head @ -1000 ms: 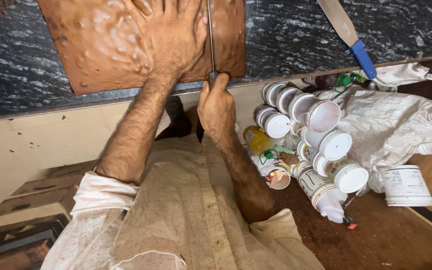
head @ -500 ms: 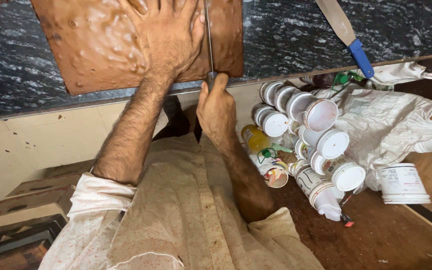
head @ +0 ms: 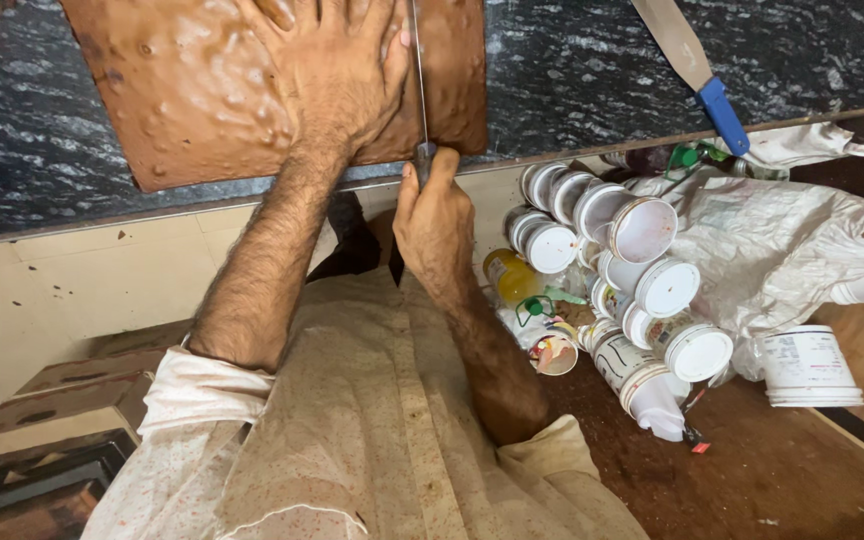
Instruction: The person flips a slab of brownie onto a board, removes the baking paper, and cuts it into rectangular pieces using a long knife.
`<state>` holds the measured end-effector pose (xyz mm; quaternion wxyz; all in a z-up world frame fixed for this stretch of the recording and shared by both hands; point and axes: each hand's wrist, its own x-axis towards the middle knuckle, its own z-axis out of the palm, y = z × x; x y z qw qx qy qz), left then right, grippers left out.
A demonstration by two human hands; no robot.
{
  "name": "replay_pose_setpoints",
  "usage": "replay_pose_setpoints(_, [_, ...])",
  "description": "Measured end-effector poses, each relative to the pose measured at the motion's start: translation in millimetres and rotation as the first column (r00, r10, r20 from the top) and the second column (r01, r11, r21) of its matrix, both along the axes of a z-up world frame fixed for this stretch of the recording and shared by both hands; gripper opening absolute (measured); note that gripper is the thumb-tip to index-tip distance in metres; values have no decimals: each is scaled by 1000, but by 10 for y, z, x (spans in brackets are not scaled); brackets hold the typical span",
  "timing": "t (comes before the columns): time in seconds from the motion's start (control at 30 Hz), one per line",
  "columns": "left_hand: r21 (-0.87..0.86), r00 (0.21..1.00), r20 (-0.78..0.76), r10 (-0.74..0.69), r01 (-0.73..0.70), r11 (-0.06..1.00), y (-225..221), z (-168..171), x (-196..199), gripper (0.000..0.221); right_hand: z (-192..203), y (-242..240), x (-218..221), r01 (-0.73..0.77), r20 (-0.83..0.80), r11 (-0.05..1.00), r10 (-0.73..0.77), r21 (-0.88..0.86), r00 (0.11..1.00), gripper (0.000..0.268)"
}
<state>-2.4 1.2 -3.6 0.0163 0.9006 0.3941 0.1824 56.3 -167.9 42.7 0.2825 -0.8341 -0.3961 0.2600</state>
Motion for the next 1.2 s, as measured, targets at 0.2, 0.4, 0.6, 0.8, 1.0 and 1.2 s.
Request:
replay_pose_setpoints(0.2, [-92,1000,-21,-8,6,996,-9,58,9,44,-30,-6,21,-12,36,1000,12,0,999,30])
replay_pose_setpoints(0.4, [-105,1000,-11,-9,8,994,-10,55,6,43,-11,19,16,-13,9,1000,13,-19,1000,32])
replay_pose_setpoints(0.6, [-96,1000,-5,-6,6,995,5,55,15,40,18,53,30,-7,15,999,8,-51,1000,33])
replay_pose_setpoints(0.8, [-109,1000,12,-17,18,994,-32,141,-25,32,88,122,-15,9,105,996,0,-83,995,36])
replay_pose_setpoints(1.0, [-80,999,21,-30,31,996,-26,81,-24,34,135,228,25,24,-23,990,-28,-142,999,31])
replay_pose_setpoints(1.2, [-50,998,46,-37,39,998,-28,119,-49,33,208,269,-16,57,30,979,-52,-196,998,32])
